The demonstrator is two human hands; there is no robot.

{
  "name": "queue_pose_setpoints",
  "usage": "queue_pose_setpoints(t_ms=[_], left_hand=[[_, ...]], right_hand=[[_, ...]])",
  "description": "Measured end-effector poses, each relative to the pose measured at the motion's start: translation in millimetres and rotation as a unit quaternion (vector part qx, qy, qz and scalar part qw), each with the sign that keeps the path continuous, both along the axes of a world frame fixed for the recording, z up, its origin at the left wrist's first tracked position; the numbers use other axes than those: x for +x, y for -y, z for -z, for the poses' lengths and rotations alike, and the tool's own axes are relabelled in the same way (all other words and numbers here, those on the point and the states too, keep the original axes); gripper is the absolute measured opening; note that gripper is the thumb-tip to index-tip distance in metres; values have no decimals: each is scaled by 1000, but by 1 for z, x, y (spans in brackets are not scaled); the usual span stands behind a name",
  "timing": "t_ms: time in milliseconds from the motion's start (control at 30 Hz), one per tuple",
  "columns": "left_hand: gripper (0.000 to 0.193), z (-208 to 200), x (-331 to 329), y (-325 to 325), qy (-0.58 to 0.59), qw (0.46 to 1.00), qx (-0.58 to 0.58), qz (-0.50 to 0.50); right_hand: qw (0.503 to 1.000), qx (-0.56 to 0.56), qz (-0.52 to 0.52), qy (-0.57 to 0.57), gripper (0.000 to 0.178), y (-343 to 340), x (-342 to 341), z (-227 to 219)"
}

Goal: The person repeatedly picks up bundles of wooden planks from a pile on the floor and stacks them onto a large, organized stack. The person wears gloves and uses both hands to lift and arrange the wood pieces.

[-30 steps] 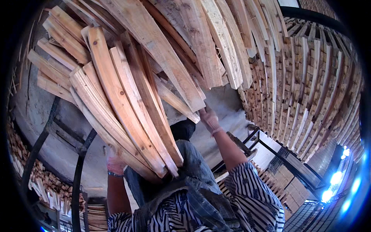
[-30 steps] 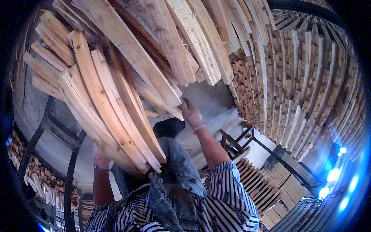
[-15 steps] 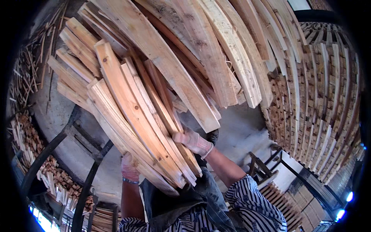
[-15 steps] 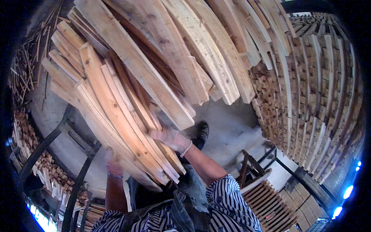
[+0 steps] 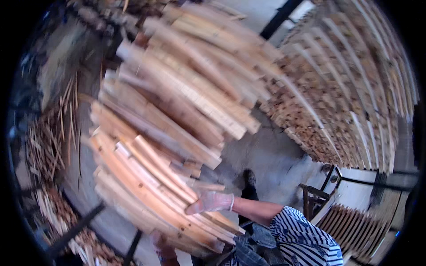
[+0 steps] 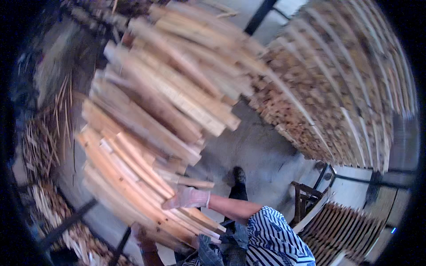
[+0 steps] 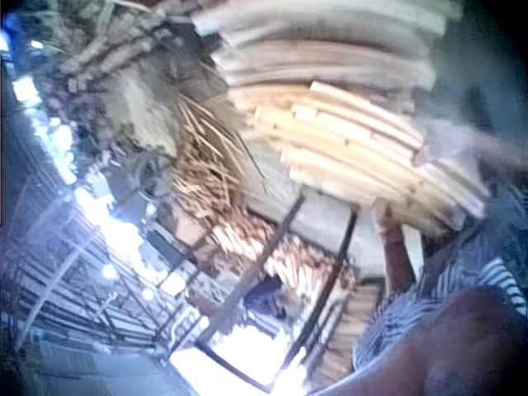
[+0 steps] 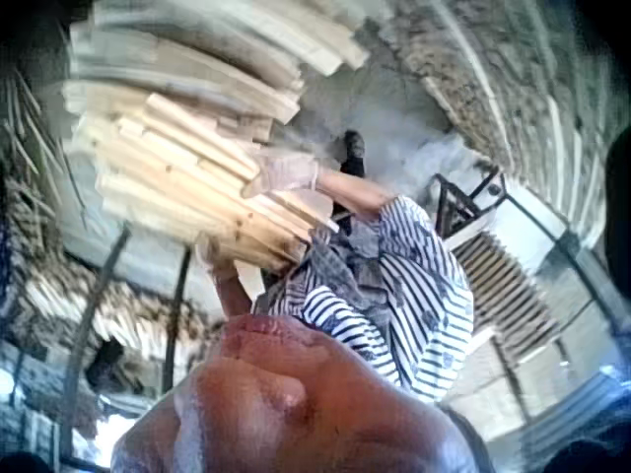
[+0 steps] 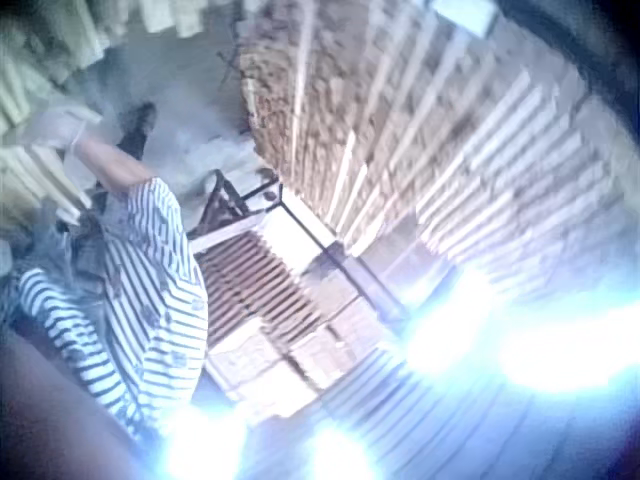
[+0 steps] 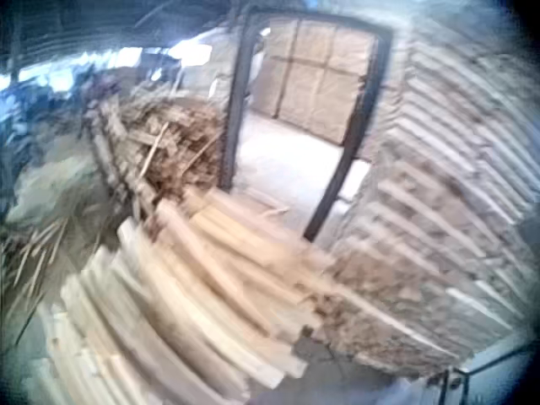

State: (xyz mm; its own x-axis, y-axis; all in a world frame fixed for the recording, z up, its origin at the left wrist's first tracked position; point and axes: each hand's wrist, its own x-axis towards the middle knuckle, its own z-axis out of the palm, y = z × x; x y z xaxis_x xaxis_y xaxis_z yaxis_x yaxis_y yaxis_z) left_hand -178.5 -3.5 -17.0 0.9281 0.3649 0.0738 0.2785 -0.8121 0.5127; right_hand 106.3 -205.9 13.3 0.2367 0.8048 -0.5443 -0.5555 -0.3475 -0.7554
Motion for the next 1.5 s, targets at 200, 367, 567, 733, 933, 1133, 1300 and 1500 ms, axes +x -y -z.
queue_pose_setpoints(t_ms=[200, 367, 567, 733, 933, 1133, 1300, 1500], left_hand=[[35, -74, 122, 5, 11, 995, -86, -45], [40, -162, 232, 62, 63, 986, -155, 5], [50, -242, 338, 165, 144, 941, -288, 105], [74, -427, 415, 389, 76, 725, -644, 230], [66, -500, 518, 544, -24, 594, -731, 335], [60, -511, 652, 643, -157, 486, -737, 444], [53, -483, 726, 679, -168, 725, -568, 351], [65, -465, 743, 668, -226, 688, -577, 377]], right_hand=[[970, 223, 95, 0, 98, 19, 33, -83], [937, 257, 205, 118, 100, 104, 60, -186], [858, 249, 350, 282, 95, 271, 97, -297], [823, 267, 406, 293, 86, 420, 137, -390], [788, 155, 515, 299, 54, 569, 170, -472], [770, -2, 574, 280, 49, 664, 260, -505], [678, -449, 379, 442, 66, 721, 344, -489], [642, -485, 440, 400, 98, 727, 364, -459]])
